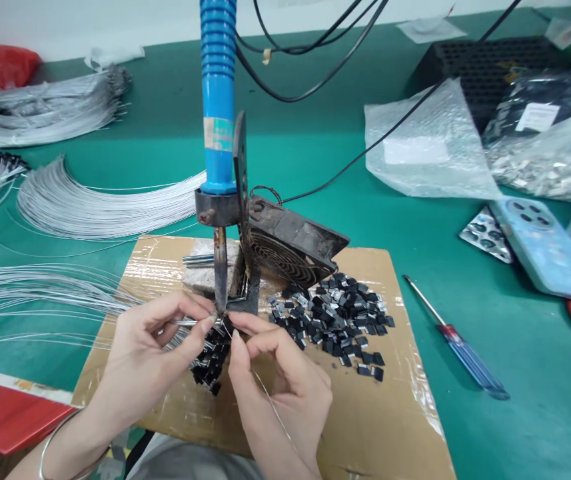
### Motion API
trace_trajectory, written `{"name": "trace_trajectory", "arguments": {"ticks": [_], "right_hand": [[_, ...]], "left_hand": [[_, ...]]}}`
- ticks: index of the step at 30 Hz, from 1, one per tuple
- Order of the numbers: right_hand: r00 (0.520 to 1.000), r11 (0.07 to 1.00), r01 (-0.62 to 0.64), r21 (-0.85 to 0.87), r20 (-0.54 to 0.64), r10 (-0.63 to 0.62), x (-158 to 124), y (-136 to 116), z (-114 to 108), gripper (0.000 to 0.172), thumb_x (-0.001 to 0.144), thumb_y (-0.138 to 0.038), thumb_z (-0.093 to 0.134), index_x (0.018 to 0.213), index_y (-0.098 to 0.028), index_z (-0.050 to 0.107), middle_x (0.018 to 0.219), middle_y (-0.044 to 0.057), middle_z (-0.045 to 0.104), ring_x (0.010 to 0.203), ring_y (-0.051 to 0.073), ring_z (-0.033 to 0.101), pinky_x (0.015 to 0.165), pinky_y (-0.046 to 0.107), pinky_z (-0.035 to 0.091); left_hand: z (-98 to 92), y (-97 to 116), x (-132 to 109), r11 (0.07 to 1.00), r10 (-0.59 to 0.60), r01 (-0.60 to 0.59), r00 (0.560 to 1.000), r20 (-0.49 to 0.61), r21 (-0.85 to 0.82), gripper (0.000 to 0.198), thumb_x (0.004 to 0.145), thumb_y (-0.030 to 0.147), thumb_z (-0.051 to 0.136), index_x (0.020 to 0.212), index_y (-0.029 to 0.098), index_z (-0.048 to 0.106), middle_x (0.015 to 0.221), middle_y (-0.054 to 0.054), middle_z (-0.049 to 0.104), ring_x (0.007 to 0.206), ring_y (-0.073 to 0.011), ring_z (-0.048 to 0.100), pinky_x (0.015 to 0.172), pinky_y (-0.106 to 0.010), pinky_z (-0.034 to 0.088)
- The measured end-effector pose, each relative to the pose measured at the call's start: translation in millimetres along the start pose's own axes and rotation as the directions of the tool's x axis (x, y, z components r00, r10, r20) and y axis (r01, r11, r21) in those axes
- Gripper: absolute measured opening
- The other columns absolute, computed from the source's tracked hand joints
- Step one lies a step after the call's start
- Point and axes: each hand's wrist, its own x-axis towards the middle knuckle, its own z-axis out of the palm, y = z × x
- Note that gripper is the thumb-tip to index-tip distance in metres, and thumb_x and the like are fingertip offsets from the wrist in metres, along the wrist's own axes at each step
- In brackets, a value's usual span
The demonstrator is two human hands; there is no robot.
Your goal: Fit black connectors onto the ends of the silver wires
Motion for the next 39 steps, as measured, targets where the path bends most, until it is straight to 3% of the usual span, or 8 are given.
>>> {"name": "trace_trajectory", "arguments": {"ticks": [15, 28, 39], "right_hand": [[0.999, 0.997, 0.053, -0.055, -0.011, -0.053, 0.2, -0.9, 2.2, 0.020, 0.086, -0.021, 0.073, 0.070, -0.022, 0.062, 0.100, 0.004, 0.080, 0.088, 0.017, 0.076, 0.076, 0.024, 0.057], [0.995, 0.990, 0.098, -0.098, -0.020, -0.100, 0.0, 0.4, 3.1, 0.020, 0.086, -0.021, 0.072, 0.070, -0.022, 0.062, 0.098, 0.004, 0.081, 0.085, 0.016, 0.077, 0.076, 0.022, 0.057], [0.994, 0.990, 0.107, -0.088, 0.017, -0.106, -1.2, 5.8, 1.3, 0.021, 0.088, -0.021, 0.070, 0.069, -0.022, 0.059, 0.098, 0.003, 0.080, 0.089, 0.016, 0.076, 0.077, 0.023, 0.057]], "left_hand": [[-0.1, -1.0, -2.7, 1.000, 0.007, -0.007, 1.000, 0.009, 0.028, 0.013, 0.085, 0.015, 0.061, 0.073, 0.018, 0.066, 0.081, -0.004, 0.073, 0.078, -0.0201, 0.067, 0.065, -0.029, 0.046], [1.3, -1.0, -1.9, 0.997, 0.079, -0.079, 0.997, -0.022, 0.023, 0.015, 0.082, 0.010, 0.061, 0.071, 0.018, 0.066, 0.077, -0.001, 0.073, 0.072, -0.0148, 0.063, 0.063, -0.026, 0.044], [0.7, -6.4, -2.0, 1.000, -0.015, 0.015, 1.000, 0.011, 0.025, 0.012, 0.083, 0.017, 0.061, 0.071, 0.019, 0.066, 0.079, -0.002, 0.073, 0.075, -0.0192, 0.066, 0.063, -0.029, 0.045]]}}
